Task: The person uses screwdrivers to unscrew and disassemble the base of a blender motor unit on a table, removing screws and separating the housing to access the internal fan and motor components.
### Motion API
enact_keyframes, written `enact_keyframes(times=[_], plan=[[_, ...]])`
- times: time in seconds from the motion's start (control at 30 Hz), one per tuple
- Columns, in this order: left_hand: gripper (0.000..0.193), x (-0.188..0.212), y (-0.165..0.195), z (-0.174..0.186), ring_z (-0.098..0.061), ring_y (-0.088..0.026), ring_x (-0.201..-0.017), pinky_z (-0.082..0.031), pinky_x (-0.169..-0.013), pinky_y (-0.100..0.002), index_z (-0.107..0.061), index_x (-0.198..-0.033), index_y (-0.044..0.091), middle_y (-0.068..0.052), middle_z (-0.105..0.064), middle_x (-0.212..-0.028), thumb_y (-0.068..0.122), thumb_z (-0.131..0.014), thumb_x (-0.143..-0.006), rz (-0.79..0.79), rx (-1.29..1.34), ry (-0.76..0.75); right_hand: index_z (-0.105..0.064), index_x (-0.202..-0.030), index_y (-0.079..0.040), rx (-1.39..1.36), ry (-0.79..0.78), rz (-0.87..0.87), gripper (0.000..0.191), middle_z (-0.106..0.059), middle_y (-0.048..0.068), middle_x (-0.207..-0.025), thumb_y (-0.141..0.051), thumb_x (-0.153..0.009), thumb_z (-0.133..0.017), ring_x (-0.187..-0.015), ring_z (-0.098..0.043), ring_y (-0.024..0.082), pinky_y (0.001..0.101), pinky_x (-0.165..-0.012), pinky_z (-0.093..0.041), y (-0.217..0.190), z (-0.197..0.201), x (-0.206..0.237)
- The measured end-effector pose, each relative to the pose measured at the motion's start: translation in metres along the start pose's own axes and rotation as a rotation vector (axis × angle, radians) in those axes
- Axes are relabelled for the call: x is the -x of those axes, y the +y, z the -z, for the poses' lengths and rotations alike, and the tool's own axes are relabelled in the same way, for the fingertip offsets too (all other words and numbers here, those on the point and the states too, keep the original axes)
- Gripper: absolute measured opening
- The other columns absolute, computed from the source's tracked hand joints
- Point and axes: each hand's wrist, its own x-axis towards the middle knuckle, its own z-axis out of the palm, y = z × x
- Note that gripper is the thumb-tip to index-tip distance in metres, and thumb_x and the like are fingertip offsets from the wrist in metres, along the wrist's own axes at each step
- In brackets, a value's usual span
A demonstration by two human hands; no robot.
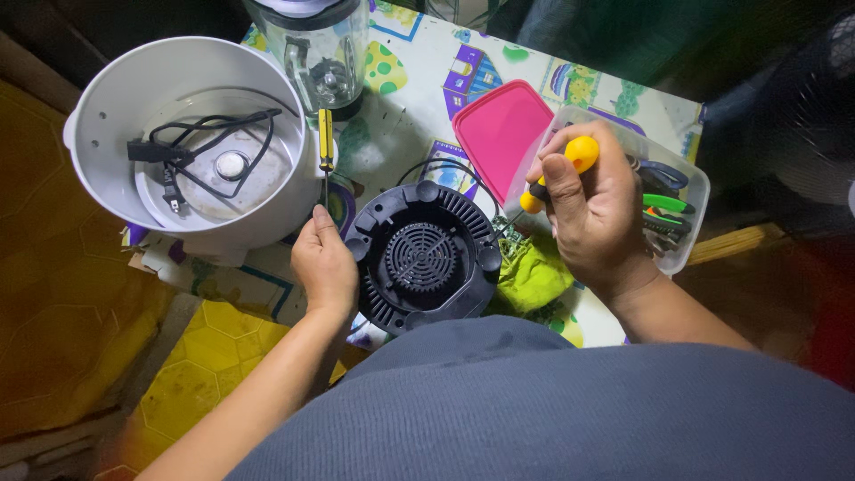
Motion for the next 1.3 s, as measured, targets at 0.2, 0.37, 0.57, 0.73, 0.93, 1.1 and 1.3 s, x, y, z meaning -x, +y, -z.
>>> enact_keyframes(times=[0.2, 0.37, 0.57, 0.73, 0.93, 1.1, 1.3], plan=[[0.052, 0.0002, 0.0026, 0.0009, -0.04, -0.017, -0.058, -0.041, -0.058, -0.038, -0.055, -0.079, 0.0, -0.009, -0.046, -0.06, 0.042, -0.044, -0.109, -0.001, -0.041, 0.002, -0.048, -0.118, -0.009, 0.069, -0.017, 0.024, 0.028, -0.061, 0.001, -0.099, -0.037, -0.114, -0.049, -0.073, -0.052, 0.004, 0.0187, -0.061, -0.044, -0.0026, -0.0001, 0.0003], [0.053, 0.0013, 0.0017, 0.0007, -0.037, -0.016, -0.061, -0.04, -0.058, -0.037, -0.053, -0.079, -0.001, -0.008, -0.043, -0.061, 0.041, -0.045, -0.11, 0.007, -0.003, -0.006, -0.047, -0.119, -0.01, 0.039, -0.016, 0.013, 0.028, -0.06, 0.001, -0.099, -0.037, -0.113, -0.049, -0.072, -0.05, 0.004, 0.0188, -0.061, -0.044, -0.0027, -0.0004, 0.002], [0.051, 0.0015, 0.0004, 0.0005, -0.037, -0.013, -0.061, -0.039, -0.057, -0.036, -0.054, -0.078, 0.0, -0.005, -0.043, -0.06, 0.04, -0.046, -0.109, 0.01, 0.034, -0.007, -0.048, -0.119, -0.009, -0.01, -0.005, 0.014, 0.027, -0.061, 0.002, -0.1, -0.035, -0.114, -0.05, -0.071, -0.049, 0.004, 0.0189, -0.061, -0.042, -0.0019, -0.0011, 0.0033], [0.053, 0.001, 0.001, -0.0003, -0.036, -0.013, -0.062, -0.039, -0.057, -0.037, -0.052, -0.078, -0.001, -0.005, -0.042, -0.061, 0.04, -0.046, -0.11, 0.038, 0.029, -0.007, -0.048, -0.119, -0.009, 0.002, 0.007, 0.015, 0.026, -0.061, 0.002, -0.1, -0.035, -0.114, -0.051, -0.071, -0.048, 0.003, 0.0188, -0.061, -0.042, -0.0015, -0.0006, 0.0033], [0.052, -0.0001, 0.0014, -0.0004, -0.038, -0.014, -0.059, -0.039, -0.057, -0.037, -0.055, -0.078, 0.0, -0.006, -0.044, -0.059, 0.04, -0.045, -0.109, 0.027, -0.009, -0.002, -0.048, -0.119, -0.008, -0.006, 0.001, 0.024, 0.027, -0.061, 0.002, -0.101, -0.035, -0.114, -0.051, -0.073, -0.05, 0.004, 0.0186, -0.062, -0.043, 0.0001, 0.0, 0.0021], [0.052, 0.0003, 0.002, 0.0005, -0.041, -0.015, -0.06, -0.041, -0.059, -0.037, -0.058, -0.081, 0.0, -0.007, -0.048, -0.061, 0.041, -0.045, -0.109, 0.009, 0.019, -0.01, -0.048, -0.118, -0.009, -0.056, 0.022, -0.023, 0.028, -0.061, 0.002, -0.1, -0.036, -0.112, -0.052, -0.072, -0.05, 0.004, 0.0188, -0.061, -0.042, 0.0012, -0.0019, 0.0037], [0.051, 0.0004, 0.0032, 0.0008, -0.042, -0.015, -0.059, -0.042, -0.059, -0.037, -0.059, -0.082, 0.0, -0.008, -0.049, -0.06, 0.041, -0.045, -0.109, -0.001, 0.008, -0.003, -0.049, -0.117, -0.008, 0.113, -0.004, 0.048, 0.031, -0.062, 0.002, -0.099, -0.039, -0.114, -0.05, -0.075, -0.055, 0.004, 0.0194, -0.066, -0.048, 0.0004, -0.0003, 0.0015]])
